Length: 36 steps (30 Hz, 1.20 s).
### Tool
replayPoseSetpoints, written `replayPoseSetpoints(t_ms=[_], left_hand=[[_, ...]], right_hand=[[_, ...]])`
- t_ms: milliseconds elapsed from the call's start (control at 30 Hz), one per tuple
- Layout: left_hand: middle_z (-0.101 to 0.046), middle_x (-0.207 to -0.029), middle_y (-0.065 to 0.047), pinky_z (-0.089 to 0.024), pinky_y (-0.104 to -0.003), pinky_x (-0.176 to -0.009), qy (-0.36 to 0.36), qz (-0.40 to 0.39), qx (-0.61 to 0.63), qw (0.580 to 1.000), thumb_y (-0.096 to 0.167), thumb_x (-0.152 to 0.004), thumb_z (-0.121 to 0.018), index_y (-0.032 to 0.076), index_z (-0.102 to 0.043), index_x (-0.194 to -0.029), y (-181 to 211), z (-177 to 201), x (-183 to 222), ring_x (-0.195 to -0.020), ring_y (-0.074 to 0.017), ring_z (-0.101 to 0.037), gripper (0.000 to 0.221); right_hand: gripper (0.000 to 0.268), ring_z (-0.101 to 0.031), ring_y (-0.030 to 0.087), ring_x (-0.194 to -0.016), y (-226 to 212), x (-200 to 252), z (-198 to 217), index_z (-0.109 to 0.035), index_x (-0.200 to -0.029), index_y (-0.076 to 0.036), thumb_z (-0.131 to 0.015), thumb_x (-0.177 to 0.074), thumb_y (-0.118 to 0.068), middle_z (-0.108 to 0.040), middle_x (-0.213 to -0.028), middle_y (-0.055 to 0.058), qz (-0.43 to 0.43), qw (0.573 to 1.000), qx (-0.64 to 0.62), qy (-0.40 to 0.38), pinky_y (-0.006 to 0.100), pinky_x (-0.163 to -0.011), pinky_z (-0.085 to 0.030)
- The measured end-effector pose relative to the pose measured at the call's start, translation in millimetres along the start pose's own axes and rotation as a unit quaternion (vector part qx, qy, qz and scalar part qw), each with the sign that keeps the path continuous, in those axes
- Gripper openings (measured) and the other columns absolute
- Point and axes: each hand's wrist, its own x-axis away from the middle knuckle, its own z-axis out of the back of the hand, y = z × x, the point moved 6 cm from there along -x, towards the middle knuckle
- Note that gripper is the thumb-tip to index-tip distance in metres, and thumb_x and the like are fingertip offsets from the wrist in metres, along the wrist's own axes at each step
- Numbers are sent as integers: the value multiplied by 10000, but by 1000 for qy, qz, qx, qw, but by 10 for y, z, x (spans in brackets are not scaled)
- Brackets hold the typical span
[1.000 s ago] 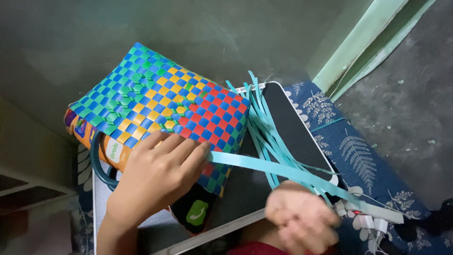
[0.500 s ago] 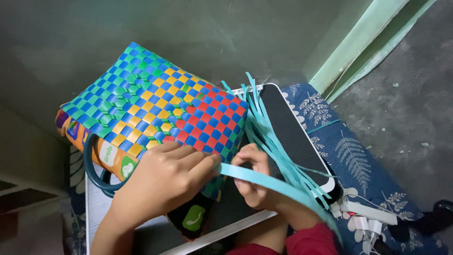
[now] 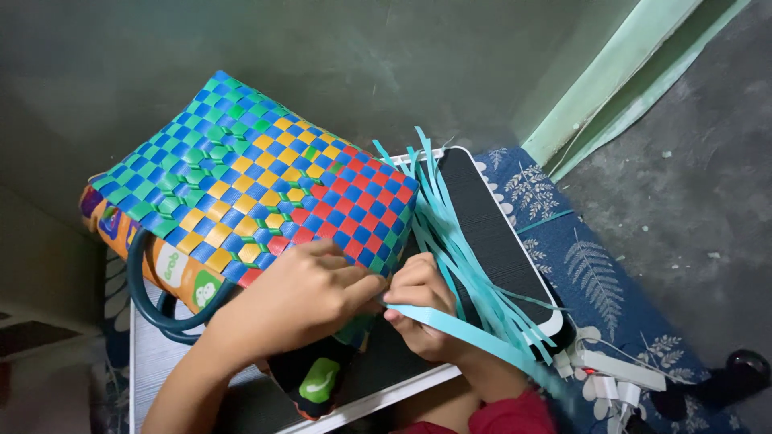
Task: Weaving colorful plastic strips into a bag while holding a smartphone
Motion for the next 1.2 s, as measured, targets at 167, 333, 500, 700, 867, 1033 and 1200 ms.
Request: replayPoseSetpoints(t_ms=[167, 333, 500, 700, 867, 1033, 1200], left_hand=[[-613, -695, 12, -388, -394, -786, -15, 51, -82, 995, 216, -948, -507, 157, -544, -834, -215, 11, 119, -576, -240, -567, 134], [-649, -1011, 13, -393, -447, -850, -90, 93, -38, 991, 162, -838, -562, 165, -670, -927, -372, 66, 361, -842, -241, -606, 140], [-603, -837, 13, -412, -395, -747, -98, 230, -82, 965, 404, -904, -573, 161, -598, -737, -526, 175, 583, -766, -226, -586, 296], [-616, -1096, 40, -411, -387, -786, -114, 259, -25, 959, 405, -874, -580, 181, -659, -844, -562, 172, 698, -870, -227, -588, 240], [-630, -1045, 51, -361, -389, -808, -131, 277, -7, 952, 342, -884, -546, 211, -670, -885, -581, 161, 793, -855, -204, -584, 180], [-652, -1074, 47, -368, -401, -826, -124, 276, -10, 953, 340, -858, -564, 217, -673, -944, -583, 158, 778, -932, -191, -611, 186], [-646, -1061, 45, -377, -394, -801, -122, 276, -28, 953, 366, -870, -570, 194, -665, -969, -589, 153, 769, -922, -181, -614, 220]], right_hand=[[195, -509, 185, -705, 296, 184, 56, -488, -900, -115, -429, -965, -289, -480, -836, 44, 10, 987, -56, 149, 322, -716, -434], [212, -406, 130, -520, 318, 275, 178, -448, -804, -138, -443, -957, -285, -405, -718, 1, 67, 949, -85, 295, 278, -640, -355], [280, -428, 69, -503, 219, 403, 141, -441, -799, -205, -432, -1001, -399, -401, -696, -69, 122, 937, -22, 325, 224, -655, -346], [282, -405, 80, -438, 104, 358, 187, -409, -797, -177, -423, -1002, -370, -364, -692, -55, 154, 922, 40, 354, 259, -675, -352], [290, -400, 84, -450, 143, 320, 177, -410, -789, -182, -436, -991, -389, -362, -683, -51, 112, 933, 0, 343, 274, -683, -351], [286, -391, 94, -431, 175, 328, 143, -414, -780, -179, -452, -975, -386, -369, -646, -40, 108, 931, -13, 348, 287, -705, -368], [157, -527, 103, -524, 160, 255, 53, -446, -869, -171, -467, -934, -313, -465, -723, -39, 84, 977, 45, 188, 338, -797, -365]])
